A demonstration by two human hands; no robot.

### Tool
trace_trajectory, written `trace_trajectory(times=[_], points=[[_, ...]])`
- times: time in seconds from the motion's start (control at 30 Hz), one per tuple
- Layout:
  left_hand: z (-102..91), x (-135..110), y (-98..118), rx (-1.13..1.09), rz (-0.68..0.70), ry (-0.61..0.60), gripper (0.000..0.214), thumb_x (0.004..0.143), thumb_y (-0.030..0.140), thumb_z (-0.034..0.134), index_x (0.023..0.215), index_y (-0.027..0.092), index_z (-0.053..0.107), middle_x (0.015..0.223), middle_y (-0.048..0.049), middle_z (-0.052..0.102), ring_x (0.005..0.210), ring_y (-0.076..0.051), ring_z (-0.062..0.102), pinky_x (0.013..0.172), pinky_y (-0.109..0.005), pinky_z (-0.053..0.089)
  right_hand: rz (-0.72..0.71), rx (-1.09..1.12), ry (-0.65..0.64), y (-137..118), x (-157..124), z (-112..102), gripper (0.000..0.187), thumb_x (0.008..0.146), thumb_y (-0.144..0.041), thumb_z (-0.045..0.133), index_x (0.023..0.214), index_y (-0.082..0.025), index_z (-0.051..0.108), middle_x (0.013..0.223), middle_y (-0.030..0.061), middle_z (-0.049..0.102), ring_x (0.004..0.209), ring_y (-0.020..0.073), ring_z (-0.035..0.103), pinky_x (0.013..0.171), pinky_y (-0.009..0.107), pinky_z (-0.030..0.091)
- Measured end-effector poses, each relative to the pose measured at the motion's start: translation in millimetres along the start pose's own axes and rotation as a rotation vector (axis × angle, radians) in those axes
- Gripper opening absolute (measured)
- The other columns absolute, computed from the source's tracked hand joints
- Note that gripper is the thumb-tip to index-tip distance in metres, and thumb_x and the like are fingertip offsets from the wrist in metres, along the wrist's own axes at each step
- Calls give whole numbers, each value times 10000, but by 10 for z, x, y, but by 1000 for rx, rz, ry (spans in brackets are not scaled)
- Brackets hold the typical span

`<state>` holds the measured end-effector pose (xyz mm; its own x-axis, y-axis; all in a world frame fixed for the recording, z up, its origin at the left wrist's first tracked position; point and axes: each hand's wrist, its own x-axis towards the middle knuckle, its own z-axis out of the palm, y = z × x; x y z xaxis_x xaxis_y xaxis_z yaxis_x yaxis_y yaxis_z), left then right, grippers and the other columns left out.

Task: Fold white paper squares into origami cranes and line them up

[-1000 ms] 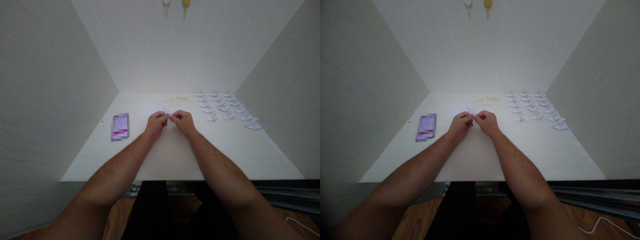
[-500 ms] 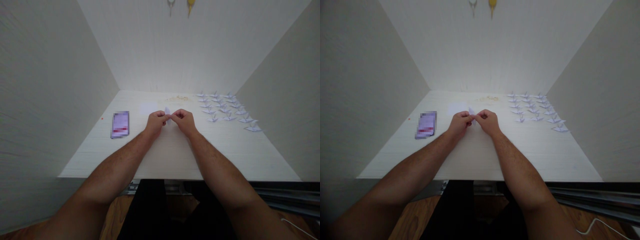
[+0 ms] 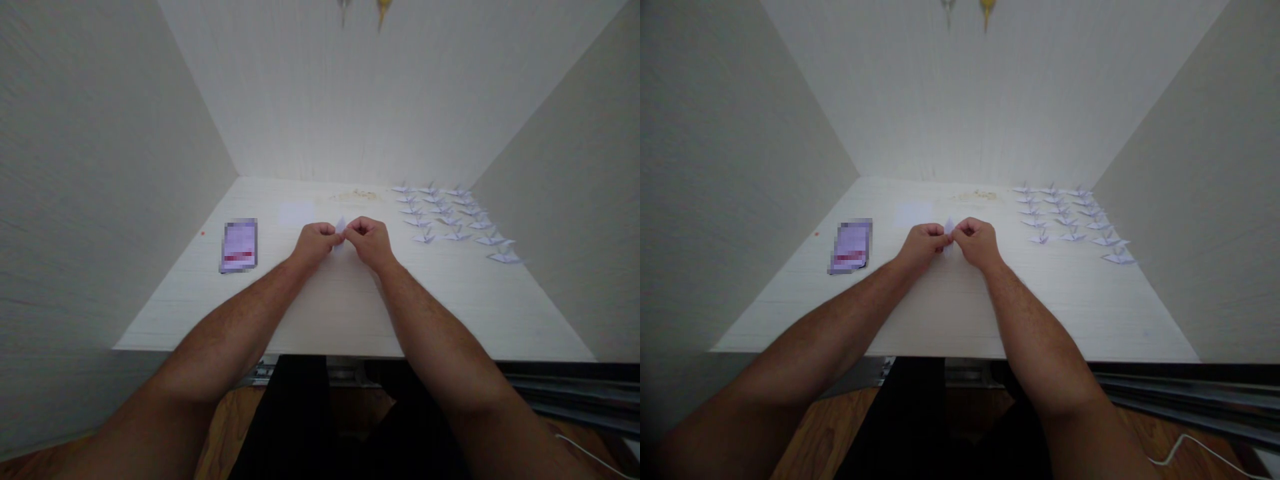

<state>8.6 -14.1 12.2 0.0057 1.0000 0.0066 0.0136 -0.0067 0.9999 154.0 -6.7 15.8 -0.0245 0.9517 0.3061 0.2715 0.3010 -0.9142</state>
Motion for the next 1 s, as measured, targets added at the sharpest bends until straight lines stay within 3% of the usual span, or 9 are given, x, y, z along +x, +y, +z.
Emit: trace_trajectory(times=[0.33,0.53,0.7,0.87,1.0], points=[[3,14,-30,-71,-18,-69,304,595,351,789,559,170,546,447,50,455,420,-60,374,439,-234,238,-6,-36,4,-10,18,-28,180,734,-325,627,627,-182,602,545,-39,540,522,101,434,530,259,344],[-16,25,-21,-114,-5,-33,222,613,317,780,660,148,645,513,2,572,444,-85,473,444,-232,321,12,-53,43,66,62,-34,217,779,-381,622,688,-185,628,585,-20,580,557,121,499,573,273,411],[-20,31,5,-108,41,13,180,621,266,753,660,154,619,516,13,570,437,-73,454,439,-221,314,48,-4,-17,88,67,-22,200,772,-384,633,733,-188,632,638,-7,616,592,134,549,603,281,454],[24,-5,34,-101,48,22,139,654,238,703,656,173,580,475,48,509,412,-67,402,427,-218,288,0,-110,-33,52,57,-45,153,774,-322,597,697,-191,608,607,-16,589,571,125,508,591,276,420],[20,-23,60,47,98,5,165,680,260,701,617,167,580,489,45,502,444,-62,403,453,-213,295,-27,-154,-53,46,63,-67,141,767,-299,601,682,-186,604,587,-21,567,556,119,472,559,267,375]])
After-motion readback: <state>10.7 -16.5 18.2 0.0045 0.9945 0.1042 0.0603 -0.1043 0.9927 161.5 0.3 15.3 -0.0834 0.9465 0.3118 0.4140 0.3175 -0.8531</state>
